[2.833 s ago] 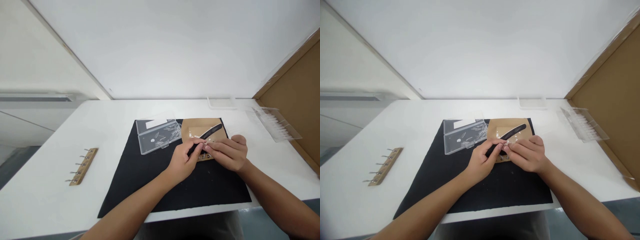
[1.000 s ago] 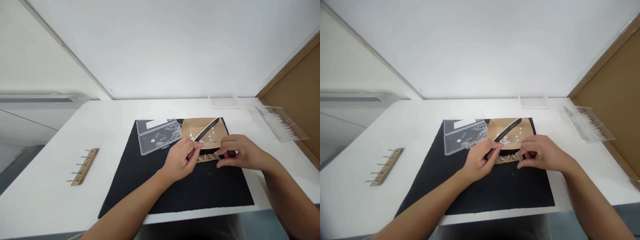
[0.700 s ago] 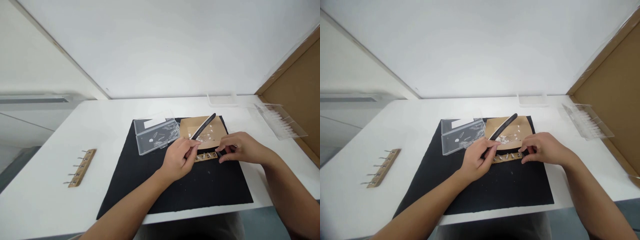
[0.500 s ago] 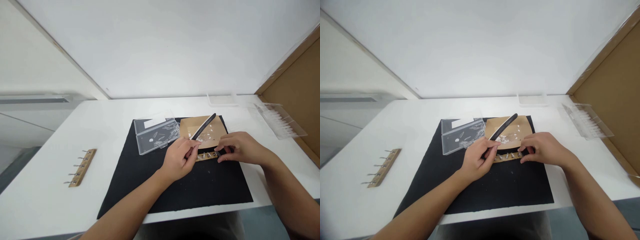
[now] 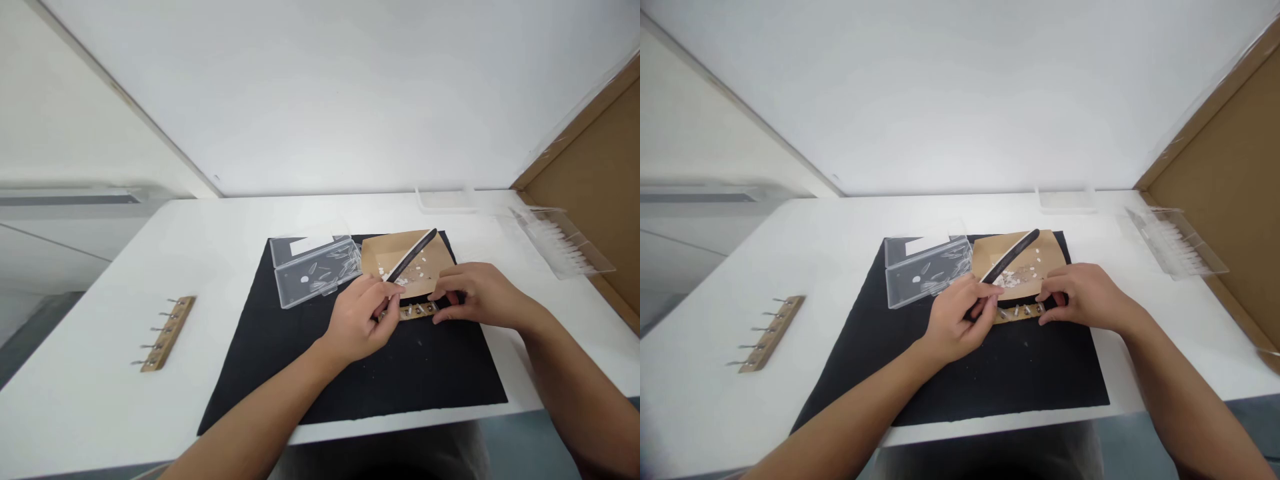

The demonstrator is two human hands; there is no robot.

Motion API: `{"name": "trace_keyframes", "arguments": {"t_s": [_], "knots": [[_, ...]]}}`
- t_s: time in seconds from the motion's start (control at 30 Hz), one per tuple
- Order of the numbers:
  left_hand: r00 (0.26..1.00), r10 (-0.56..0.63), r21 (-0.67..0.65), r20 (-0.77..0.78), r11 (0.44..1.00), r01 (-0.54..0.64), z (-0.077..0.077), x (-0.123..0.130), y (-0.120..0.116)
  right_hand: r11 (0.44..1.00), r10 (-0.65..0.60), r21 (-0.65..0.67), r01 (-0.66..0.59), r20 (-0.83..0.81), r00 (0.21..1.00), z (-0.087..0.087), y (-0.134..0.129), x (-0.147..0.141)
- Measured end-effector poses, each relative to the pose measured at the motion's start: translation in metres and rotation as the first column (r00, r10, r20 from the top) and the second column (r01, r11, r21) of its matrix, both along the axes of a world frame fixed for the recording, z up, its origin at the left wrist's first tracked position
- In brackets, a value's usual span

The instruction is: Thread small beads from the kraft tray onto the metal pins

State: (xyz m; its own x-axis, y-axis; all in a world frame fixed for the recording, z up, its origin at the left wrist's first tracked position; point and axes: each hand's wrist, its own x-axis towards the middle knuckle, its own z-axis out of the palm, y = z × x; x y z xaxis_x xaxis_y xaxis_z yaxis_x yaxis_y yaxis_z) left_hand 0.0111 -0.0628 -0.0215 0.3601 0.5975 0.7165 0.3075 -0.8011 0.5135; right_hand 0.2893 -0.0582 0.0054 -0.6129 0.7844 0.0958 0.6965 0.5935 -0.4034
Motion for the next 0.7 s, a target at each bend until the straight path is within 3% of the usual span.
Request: {"name": "trace_keyframes", "arguments": {"t_s": [0.7], "knots": [[1.0,-0.015,0.011,0.023,1.0,0.015,0.002,-0.0007,-0.0001,1.0,-0.014,0.016,0.013,0.052,0.999,-0.0047,-0.0028,-0.0026]]}}
